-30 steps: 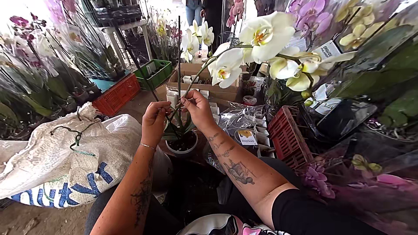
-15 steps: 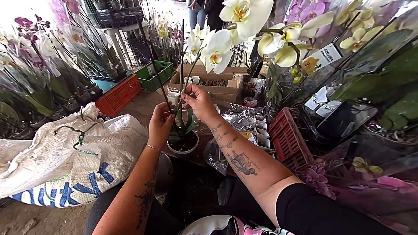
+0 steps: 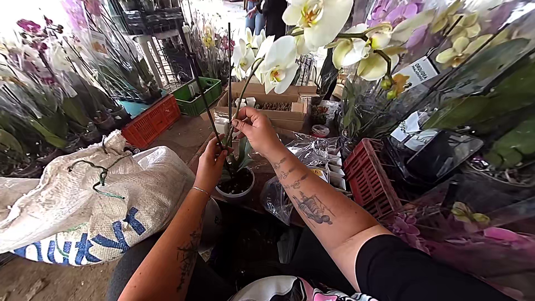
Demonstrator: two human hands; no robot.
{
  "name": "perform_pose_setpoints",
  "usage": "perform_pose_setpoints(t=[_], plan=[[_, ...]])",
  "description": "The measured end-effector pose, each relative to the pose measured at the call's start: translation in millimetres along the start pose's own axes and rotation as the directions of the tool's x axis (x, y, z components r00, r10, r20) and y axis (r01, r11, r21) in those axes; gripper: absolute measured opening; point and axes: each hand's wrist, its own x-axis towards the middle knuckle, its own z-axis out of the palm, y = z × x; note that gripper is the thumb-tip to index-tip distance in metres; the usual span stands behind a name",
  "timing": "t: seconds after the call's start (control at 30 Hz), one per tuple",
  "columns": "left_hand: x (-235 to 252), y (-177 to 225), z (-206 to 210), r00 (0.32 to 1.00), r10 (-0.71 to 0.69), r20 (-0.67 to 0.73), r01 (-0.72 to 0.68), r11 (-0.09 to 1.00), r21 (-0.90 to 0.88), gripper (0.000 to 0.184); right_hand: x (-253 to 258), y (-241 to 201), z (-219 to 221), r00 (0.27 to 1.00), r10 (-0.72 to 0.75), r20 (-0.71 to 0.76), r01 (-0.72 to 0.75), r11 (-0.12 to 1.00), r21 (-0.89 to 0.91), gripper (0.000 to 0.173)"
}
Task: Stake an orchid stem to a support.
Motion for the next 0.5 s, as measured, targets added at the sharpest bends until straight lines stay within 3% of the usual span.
perform_pose_setpoints(t=[0.2,0.5], plan=[[0,-5,7,0.998,0.036,-0.049,-0.035,0.999,0.007,0.035,1,-1,-1,1.000,-0.009,-0.003,0.009,1.000,-0.016,0.006],[-2,2,15,0.998,0.012,-0.057,-0.003,0.987,0.159,0.042,-1,-14,0,0.998,-0.035,0.048,0.042,0.986,-0.164,0.010]])
